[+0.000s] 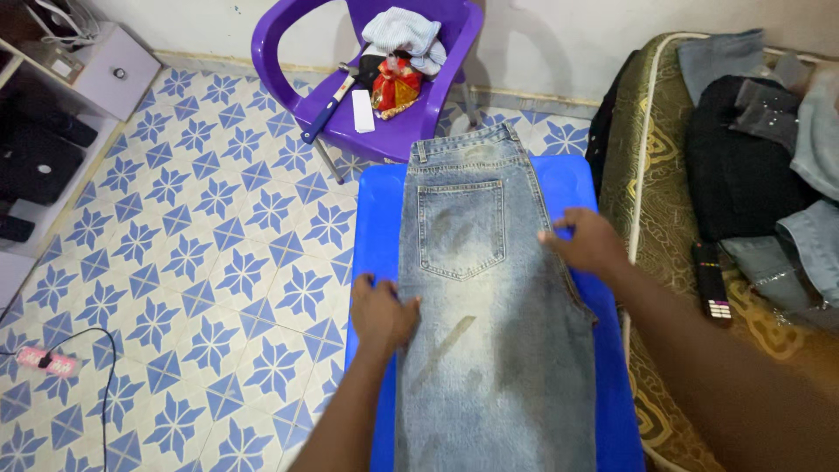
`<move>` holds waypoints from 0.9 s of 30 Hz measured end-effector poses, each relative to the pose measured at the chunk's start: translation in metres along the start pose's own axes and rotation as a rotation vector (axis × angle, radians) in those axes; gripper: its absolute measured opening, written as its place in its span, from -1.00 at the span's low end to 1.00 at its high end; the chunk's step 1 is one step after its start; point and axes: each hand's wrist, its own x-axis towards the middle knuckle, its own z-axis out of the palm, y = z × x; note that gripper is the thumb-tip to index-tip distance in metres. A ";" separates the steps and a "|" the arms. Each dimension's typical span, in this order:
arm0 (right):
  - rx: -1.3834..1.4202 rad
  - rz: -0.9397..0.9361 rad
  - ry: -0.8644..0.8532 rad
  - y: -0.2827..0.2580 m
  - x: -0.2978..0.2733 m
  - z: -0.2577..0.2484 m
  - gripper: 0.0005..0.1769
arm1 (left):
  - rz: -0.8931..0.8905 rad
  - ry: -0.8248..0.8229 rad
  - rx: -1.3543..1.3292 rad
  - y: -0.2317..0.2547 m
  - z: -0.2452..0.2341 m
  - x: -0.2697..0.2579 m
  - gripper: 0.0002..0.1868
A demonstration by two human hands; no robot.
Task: The person picks up a pair of jeans from a bed, folds them into a rectangular shape on a small blue table, and places them into a closet shelf.
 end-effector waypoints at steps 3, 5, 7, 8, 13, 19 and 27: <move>-0.083 -0.036 0.016 0.009 -0.060 0.011 -0.34 | -0.037 -0.020 0.006 -0.006 -0.001 -0.052 -0.40; -0.179 -0.025 0.021 0.006 -0.088 0.017 -0.36 | -0.169 -0.030 -0.016 -0.003 -0.001 -0.069 -0.38; -0.277 -0.008 0.030 0.003 -0.101 0.018 -0.36 | -0.187 -0.070 0.011 -0.001 0.000 -0.072 -0.40; -0.309 -0.044 0.049 0.001 -0.106 0.018 -0.38 | -0.209 -0.111 0.037 -0.003 0.003 -0.072 -0.42; -0.318 -0.174 0.092 -0.016 -0.107 0.006 -0.44 | 0.062 0.086 0.052 -0.013 0.016 -0.059 -0.46; -0.183 0.240 -0.150 -0.037 -0.070 -0.014 -0.47 | 0.004 -0.193 0.182 0.001 -0.005 -0.018 -0.47; -0.031 0.085 0.044 0.031 -0.039 0.032 -0.06 | -0.080 -0.183 -0.399 -0.046 0.065 0.030 -0.30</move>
